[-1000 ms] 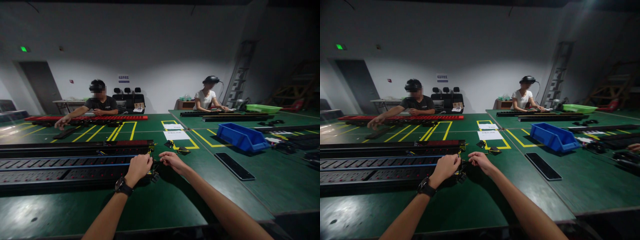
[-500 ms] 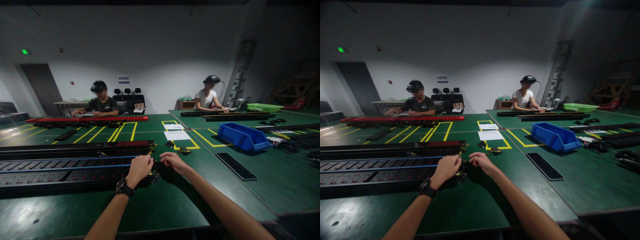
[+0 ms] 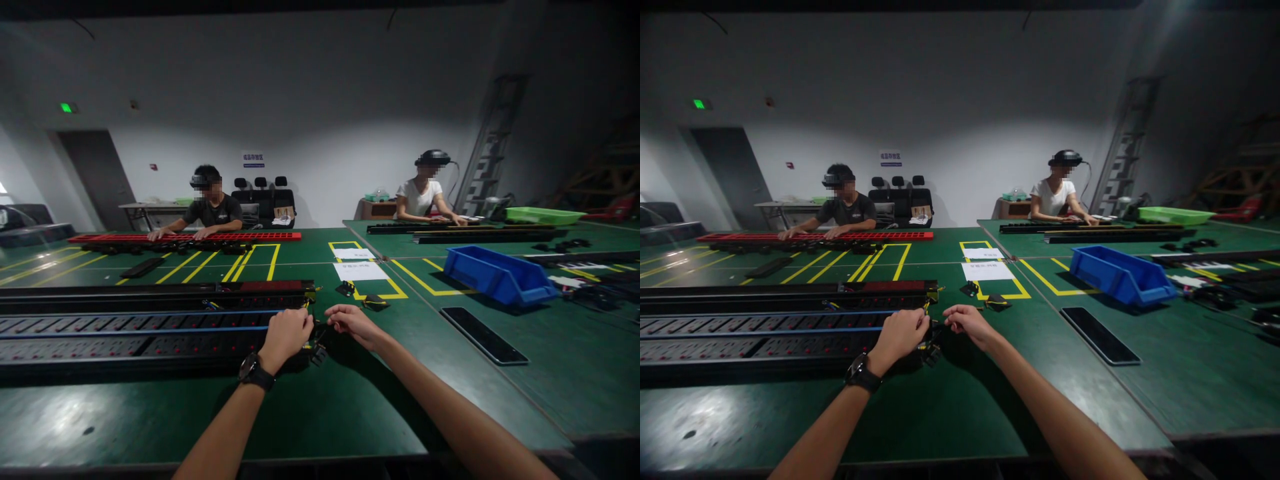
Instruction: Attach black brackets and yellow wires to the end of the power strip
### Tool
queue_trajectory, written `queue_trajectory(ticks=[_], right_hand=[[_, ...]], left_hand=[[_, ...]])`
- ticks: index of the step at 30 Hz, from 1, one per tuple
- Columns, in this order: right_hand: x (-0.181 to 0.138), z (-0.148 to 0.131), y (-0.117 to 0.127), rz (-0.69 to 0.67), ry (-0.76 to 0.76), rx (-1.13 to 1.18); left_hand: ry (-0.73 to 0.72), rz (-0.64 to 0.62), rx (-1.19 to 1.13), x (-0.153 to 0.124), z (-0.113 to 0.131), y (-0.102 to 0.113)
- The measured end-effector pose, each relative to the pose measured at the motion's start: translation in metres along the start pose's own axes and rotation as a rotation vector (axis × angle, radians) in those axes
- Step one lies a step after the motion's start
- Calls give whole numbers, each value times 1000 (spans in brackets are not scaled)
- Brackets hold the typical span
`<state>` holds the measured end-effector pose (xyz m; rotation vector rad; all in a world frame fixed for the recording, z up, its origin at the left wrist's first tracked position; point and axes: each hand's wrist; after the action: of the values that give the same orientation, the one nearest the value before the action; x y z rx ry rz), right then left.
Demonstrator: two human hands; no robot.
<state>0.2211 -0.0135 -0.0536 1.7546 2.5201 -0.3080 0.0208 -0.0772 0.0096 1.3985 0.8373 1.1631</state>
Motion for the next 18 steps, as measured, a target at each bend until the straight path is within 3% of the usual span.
queue_trajectory(ticks=[18], right_hand=[[0, 0, 0, -3, -3, -1]], left_hand=[[-16, 11, -16, 1, -3, -4]])
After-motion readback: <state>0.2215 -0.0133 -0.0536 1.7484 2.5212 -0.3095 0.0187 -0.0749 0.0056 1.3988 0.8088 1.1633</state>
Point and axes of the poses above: each hand's wrist, its own x-axis towards the middle knuckle, its own y-axis out of the back of the hand, z = x × y, and after that the axes turned 4 degrees about -y, right-handed
